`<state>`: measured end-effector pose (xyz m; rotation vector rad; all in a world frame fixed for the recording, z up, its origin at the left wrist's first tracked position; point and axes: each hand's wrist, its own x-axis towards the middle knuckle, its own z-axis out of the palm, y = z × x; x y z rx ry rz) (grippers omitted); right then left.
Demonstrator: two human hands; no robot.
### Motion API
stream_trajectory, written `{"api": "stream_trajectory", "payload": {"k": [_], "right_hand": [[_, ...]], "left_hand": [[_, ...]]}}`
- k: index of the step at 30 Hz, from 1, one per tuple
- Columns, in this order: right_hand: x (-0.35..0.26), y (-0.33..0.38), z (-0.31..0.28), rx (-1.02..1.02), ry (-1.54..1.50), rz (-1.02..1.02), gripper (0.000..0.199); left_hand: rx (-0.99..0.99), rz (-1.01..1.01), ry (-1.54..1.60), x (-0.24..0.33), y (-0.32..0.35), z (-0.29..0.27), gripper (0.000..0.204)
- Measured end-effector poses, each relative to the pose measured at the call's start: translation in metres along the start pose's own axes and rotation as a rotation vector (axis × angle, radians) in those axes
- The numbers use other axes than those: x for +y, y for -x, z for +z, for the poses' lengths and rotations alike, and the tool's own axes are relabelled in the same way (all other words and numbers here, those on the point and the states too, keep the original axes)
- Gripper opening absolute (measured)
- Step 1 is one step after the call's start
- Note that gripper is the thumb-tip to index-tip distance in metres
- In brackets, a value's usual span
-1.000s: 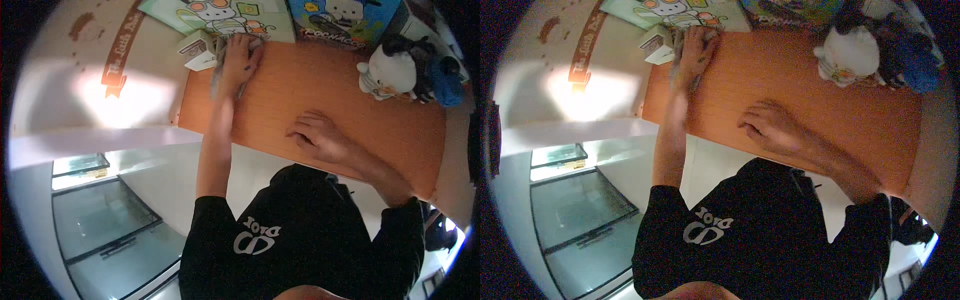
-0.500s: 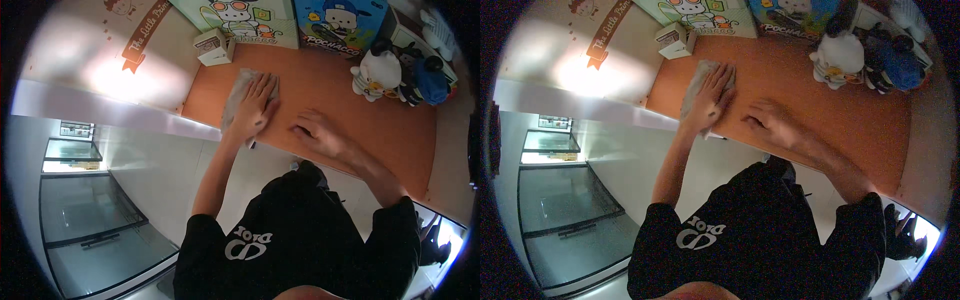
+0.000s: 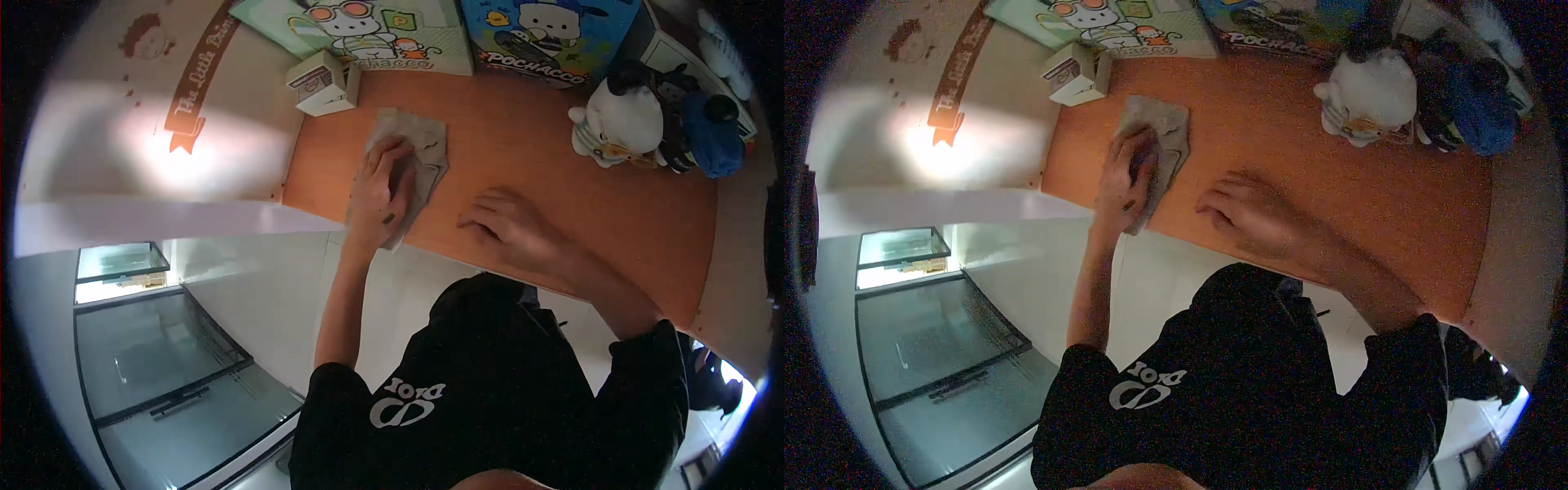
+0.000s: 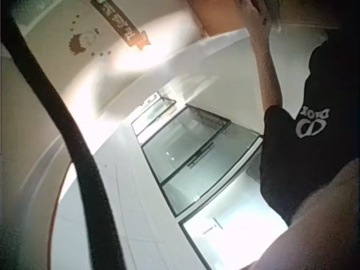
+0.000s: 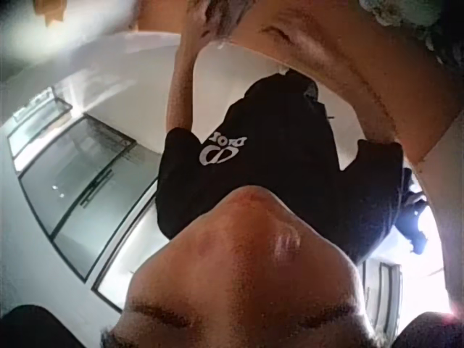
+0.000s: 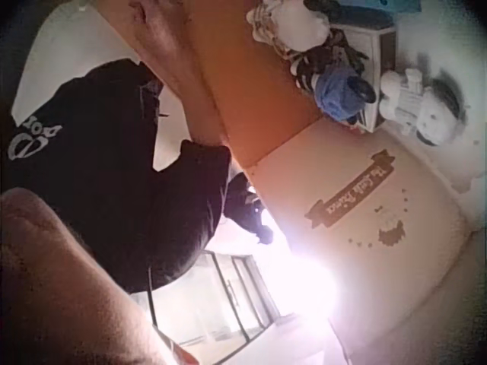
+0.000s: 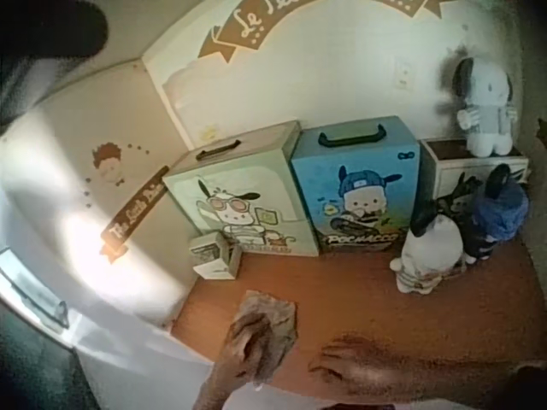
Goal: Wiping down shelves and storage lockers using a cloth and sponge.
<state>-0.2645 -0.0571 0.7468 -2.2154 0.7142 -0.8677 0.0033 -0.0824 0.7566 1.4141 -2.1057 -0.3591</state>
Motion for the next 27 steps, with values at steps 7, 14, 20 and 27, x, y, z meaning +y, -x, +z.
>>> {"api": "stream_trajectory", "payload": {"k": [7,14,20,27], "right_hand": [[0.004,0.002,0.000,-0.052,-0.013,0.062,0.014],[0.009,-0.001,-0.001,-0.125,0.117,-0.040,0.018],[0.012,-0.003,0.006,-0.099,0.108,-0.002,0.022],[0.011,-0.010,0.007,-0.078,0.110,0.005,0.022]], "left_hand": [[0.035,0.070,0.031,-0.018,-0.058,0.023,0.034],[0.143,0.025,-0.251,-0.052,-0.144,0.047,0.027],[0.199,-0.067,-0.259,-0.051,-0.152,0.054,0.019],[0.187,-0.169,-0.292,-0.047,-0.152,0.047,0.021]]}}
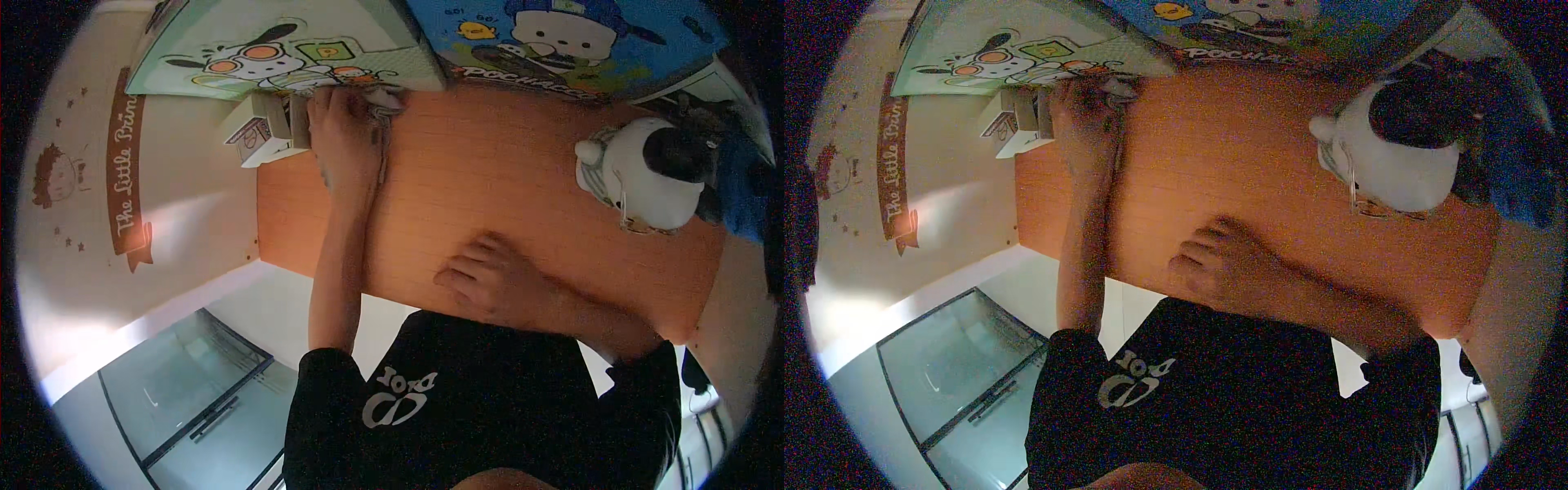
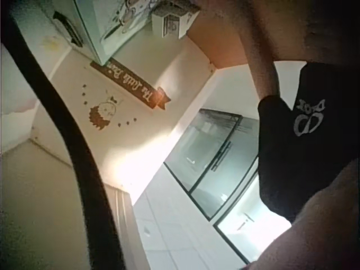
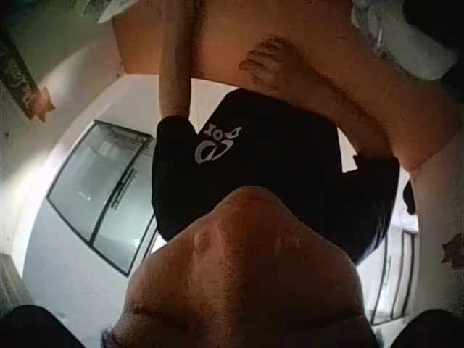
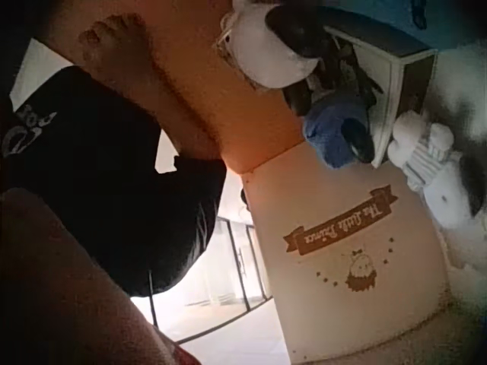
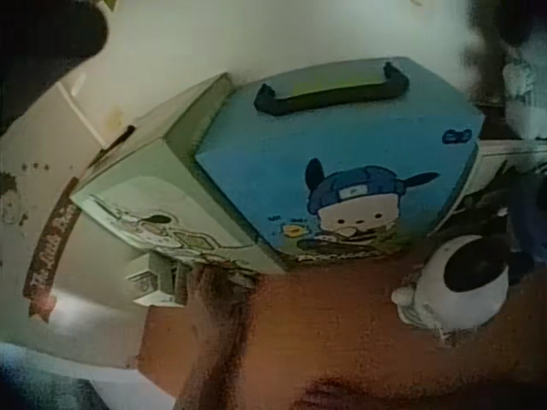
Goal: Wiping down shelves and storage lockers using a cloth and sponge.
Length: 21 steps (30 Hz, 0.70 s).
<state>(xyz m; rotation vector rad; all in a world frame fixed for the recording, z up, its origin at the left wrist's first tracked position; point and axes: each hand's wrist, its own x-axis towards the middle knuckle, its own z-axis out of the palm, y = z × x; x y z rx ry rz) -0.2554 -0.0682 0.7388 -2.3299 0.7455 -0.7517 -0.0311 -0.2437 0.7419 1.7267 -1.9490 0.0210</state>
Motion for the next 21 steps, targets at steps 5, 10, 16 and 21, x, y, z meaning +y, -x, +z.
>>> {"api": "stream_trajectory", "payload": {"k": [5,10,16,21], "right_hand": [[-0.001,0.003,-0.001,-0.006,0.023,0.015,0.021],[-0.006,-0.002,-0.010,-0.101,0.021,0.007,0.021],[-0.001,0.010,-0.004,0.014,-0.074,-0.019,0.016],[-0.005,0.011,-0.001,0.037,-0.131,0.021,0.013]], "left_hand": [[0.012,0.064,0.004,0.001,-0.002,0.002,0.024],[0.105,0.126,-0.023,-0.013,0.000,0.004,0.031],[0.156,0.245,-0.077,-0.014,0.029,0.014,0.037],[0.101,0.340,-0.133,-0.014,0.081,-0.008,0.048]]}}
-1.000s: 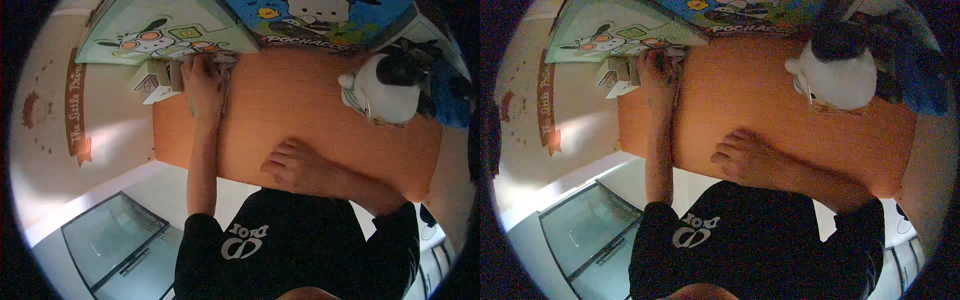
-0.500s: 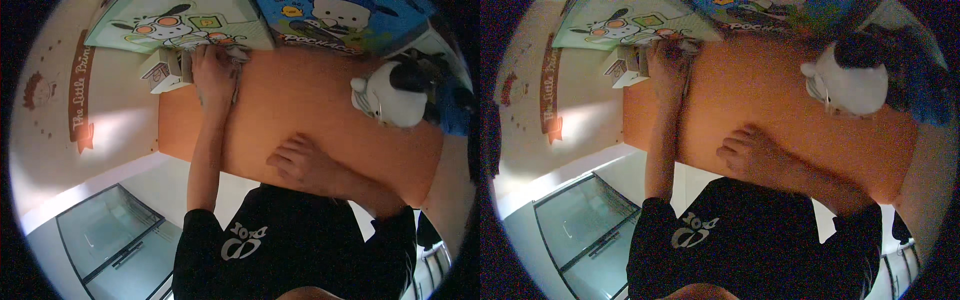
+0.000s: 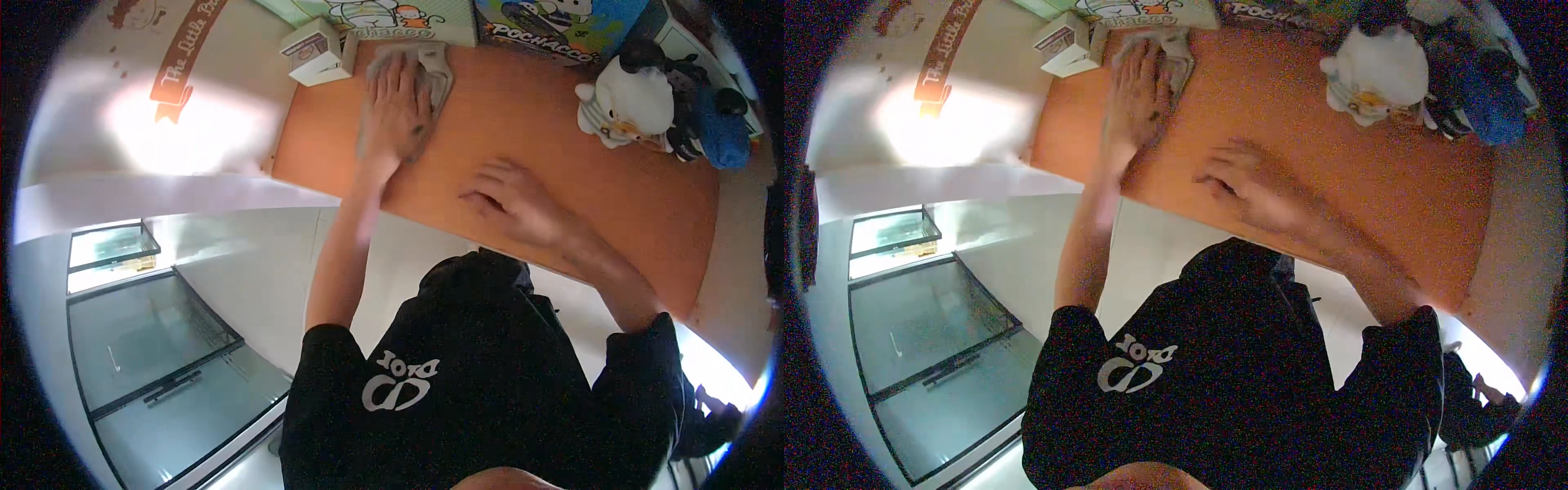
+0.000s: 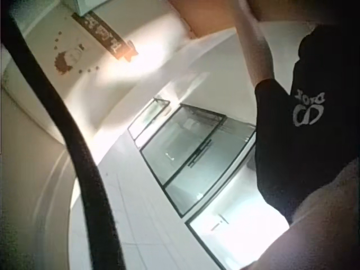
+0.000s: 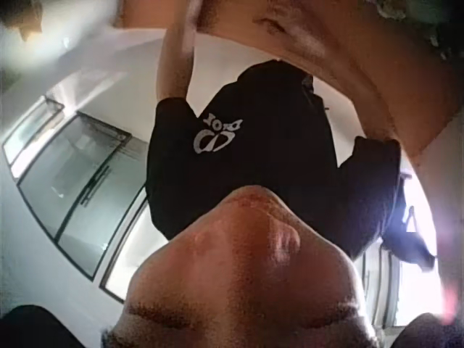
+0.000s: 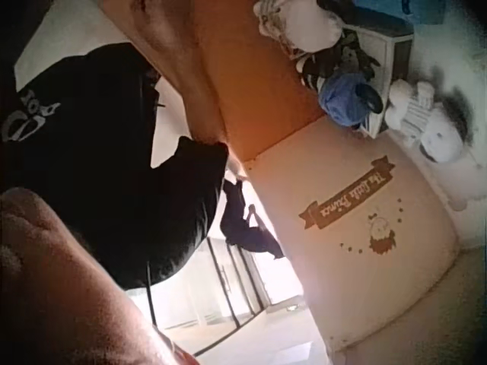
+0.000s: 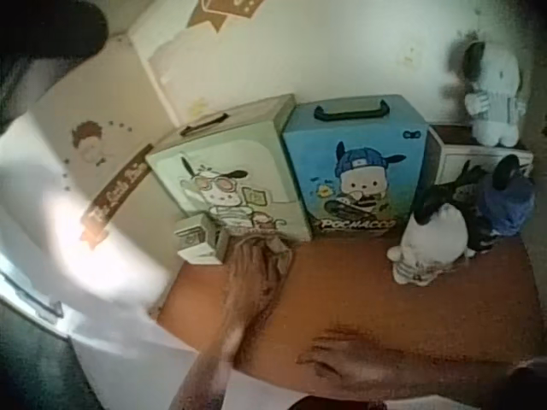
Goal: Wiping down shelves and storage lockers using a cloth and sponge.
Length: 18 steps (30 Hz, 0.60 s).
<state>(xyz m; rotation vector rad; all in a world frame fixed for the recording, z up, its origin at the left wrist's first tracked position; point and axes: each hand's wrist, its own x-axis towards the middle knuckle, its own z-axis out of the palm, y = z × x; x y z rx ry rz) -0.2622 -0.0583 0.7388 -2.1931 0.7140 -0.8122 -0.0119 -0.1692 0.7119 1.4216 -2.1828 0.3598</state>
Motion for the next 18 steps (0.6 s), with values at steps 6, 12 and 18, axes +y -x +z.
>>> {"api": "stream_trajectory", "payload": {"k": [6,12,18], "right_hand": [[0.003,0.001,-0.001,0.022,0.010,-0.020,0.011],[0.005,0.001,0.001,0.021,0.031,-0.009,0.011],[-0.005,0.000,-0.007,-0.029,0.058,0.013,0.014]], "left_hand": [[-0.183,-0.010,0.061,0.032,0.054,-0.063,0.054],[-0.301,-0.115,0.121,0.042,0.069,-0.090,0.055],[-0.255,-0.040,0.136,0.021,0.050,-0.068,0.054]]}}
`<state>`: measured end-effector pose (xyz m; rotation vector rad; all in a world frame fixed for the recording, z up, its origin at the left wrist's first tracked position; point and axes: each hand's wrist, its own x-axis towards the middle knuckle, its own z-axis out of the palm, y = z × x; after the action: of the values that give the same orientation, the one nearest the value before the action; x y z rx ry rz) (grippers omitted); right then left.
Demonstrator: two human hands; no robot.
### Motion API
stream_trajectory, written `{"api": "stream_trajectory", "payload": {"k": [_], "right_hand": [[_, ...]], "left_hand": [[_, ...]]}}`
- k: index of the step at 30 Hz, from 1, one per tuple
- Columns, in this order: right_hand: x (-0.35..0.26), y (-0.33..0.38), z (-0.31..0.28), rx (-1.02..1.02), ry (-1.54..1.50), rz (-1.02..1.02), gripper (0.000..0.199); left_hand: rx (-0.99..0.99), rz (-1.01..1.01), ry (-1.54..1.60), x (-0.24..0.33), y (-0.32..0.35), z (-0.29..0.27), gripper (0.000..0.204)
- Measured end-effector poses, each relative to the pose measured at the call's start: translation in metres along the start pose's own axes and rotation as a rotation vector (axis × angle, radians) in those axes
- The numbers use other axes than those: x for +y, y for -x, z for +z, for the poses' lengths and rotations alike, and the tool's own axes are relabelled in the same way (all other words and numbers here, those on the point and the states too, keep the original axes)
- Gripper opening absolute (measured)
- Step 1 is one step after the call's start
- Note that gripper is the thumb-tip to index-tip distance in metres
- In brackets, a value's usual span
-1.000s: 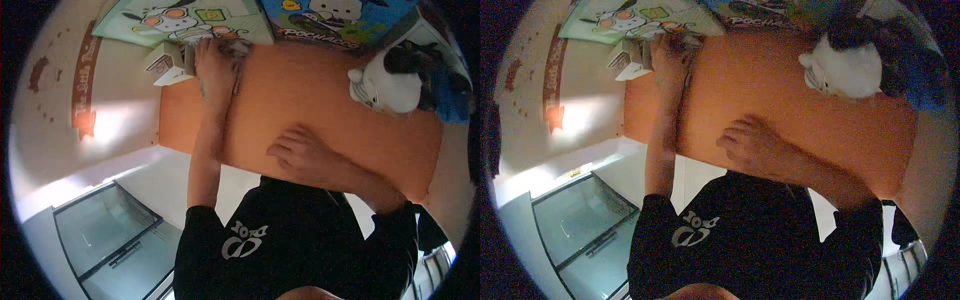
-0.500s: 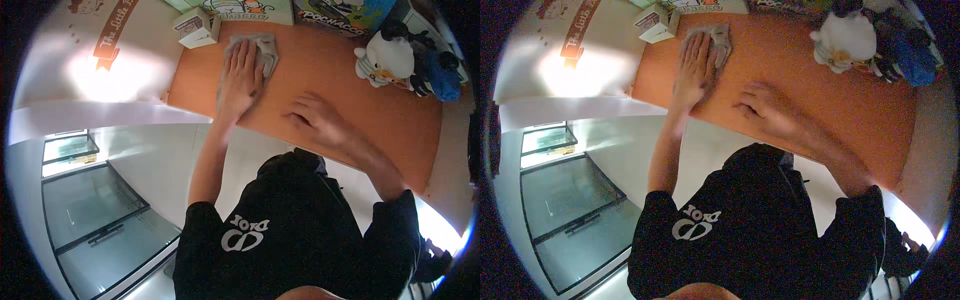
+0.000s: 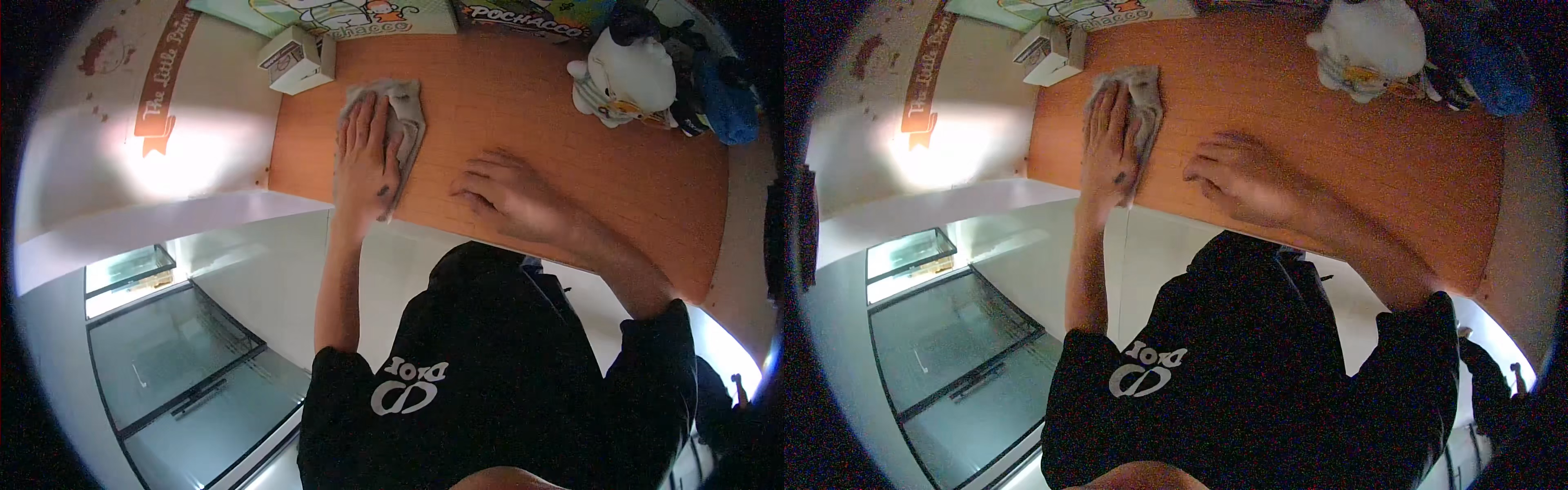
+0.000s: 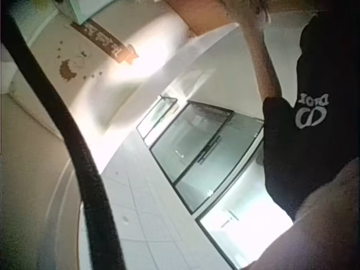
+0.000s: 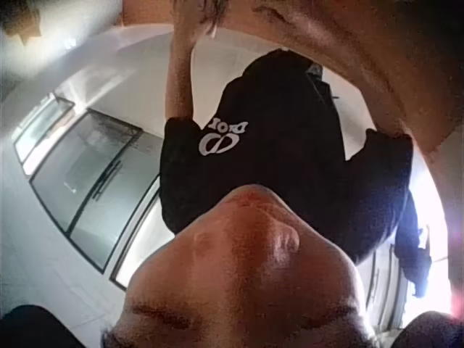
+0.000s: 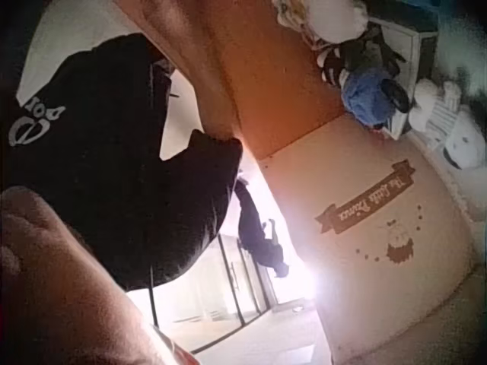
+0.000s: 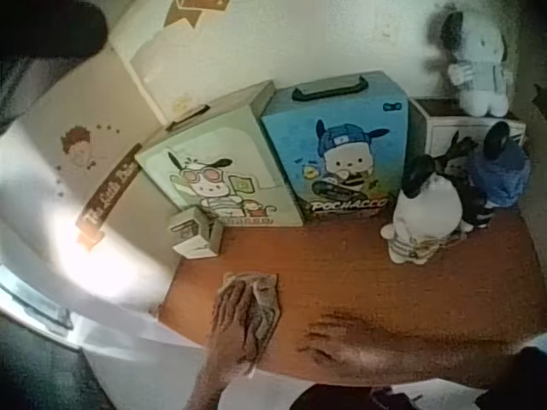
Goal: Wiping down shelves and storage lockers using a cloth and sponge.
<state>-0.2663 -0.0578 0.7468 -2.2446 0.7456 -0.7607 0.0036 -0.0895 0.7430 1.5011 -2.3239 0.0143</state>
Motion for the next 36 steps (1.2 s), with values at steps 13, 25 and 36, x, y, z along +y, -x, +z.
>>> {"api": "stream_trajectory", "payload": {"k": [13,25,36], "right_hand": [[0.006,-0.009,0.000,-0.075,0.025,0.004,0.018],[0.008,-0.009,0.000,-0.196,0.055,0.038,0.023],[0.015,-0.008,0.006,0.007,-0.002,-0.089,0.017]], "left_hand": [[0.154,0.131,-0.040,-0.087,-0.110,0.067,0.051],[0.271,0.169,-0.093,-0.090,-0.137,0.066,0.037],[0.280,0.093,-0.039,-0.091,-0.130,0.064,0.044]]}}
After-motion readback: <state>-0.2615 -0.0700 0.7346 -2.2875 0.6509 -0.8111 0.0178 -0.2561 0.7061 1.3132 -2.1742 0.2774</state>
